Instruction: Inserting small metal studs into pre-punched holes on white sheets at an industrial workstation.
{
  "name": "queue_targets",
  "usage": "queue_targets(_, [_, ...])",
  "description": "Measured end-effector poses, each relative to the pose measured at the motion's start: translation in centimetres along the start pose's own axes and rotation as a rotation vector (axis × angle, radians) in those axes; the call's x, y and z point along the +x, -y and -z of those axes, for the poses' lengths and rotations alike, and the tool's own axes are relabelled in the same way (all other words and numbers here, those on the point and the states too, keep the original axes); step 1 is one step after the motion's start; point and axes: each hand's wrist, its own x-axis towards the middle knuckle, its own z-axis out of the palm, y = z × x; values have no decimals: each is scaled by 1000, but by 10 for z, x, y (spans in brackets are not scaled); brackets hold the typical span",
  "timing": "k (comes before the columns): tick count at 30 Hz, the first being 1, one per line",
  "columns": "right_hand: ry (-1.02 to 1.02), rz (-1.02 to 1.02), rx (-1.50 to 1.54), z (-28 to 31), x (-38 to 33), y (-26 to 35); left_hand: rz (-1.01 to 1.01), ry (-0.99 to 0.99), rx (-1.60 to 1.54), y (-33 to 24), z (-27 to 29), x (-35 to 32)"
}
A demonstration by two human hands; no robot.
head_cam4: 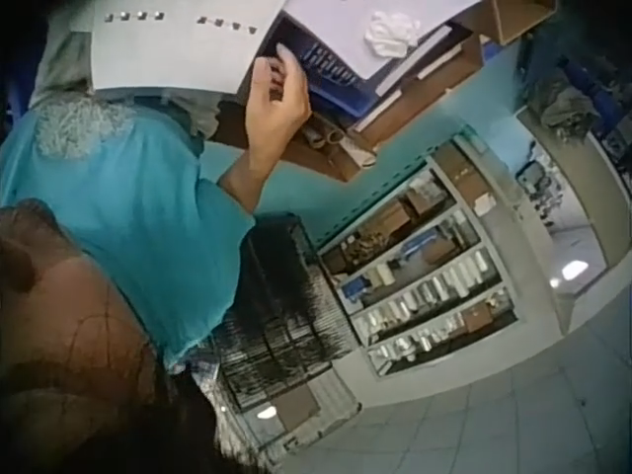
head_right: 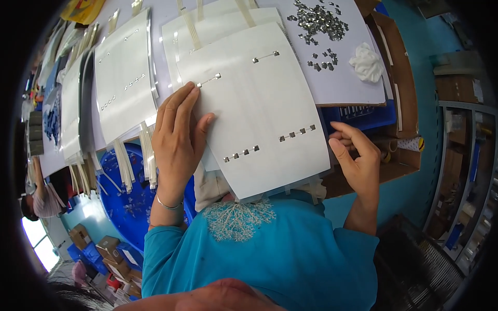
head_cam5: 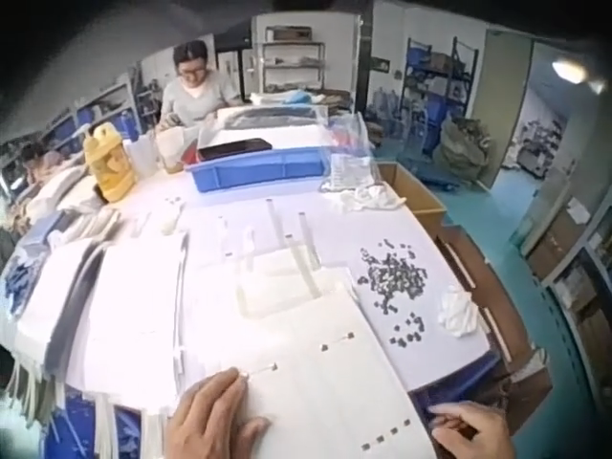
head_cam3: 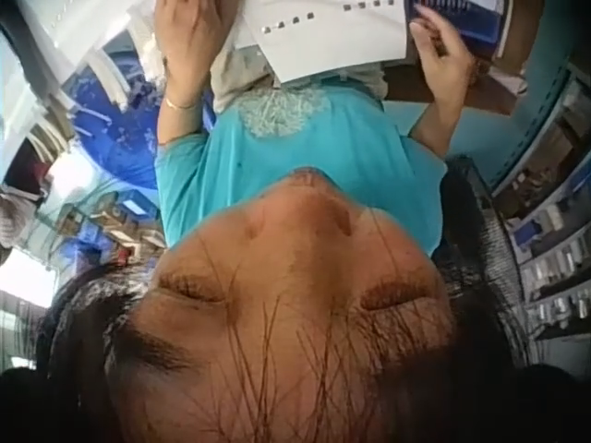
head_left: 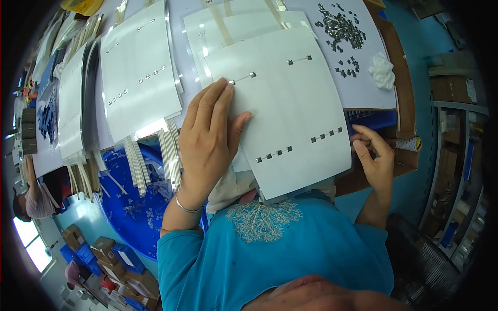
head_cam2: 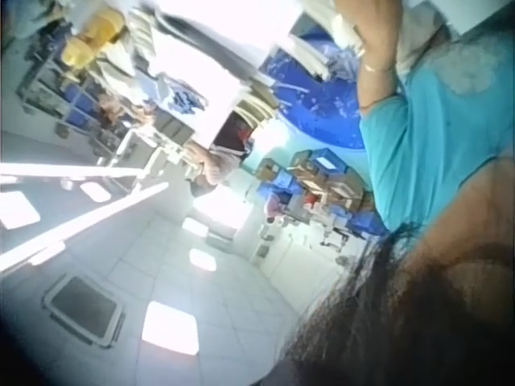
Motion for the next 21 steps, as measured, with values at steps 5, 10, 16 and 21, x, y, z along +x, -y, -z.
queue_targets(5, [196,-75,145,10,-14,-13,35,31,33,-6,3,5])
queue_targets(10, [168,-135,275,11,-22,-12,-48,68,157,-7,2,8])
queue_targets(16, [218,-117,541,7,-23,-8,-31,41,111,-6,3,-10])
queue_targets(21, [200,-58,792,0,-32,-3,241,85,-183,-37,47,-60])
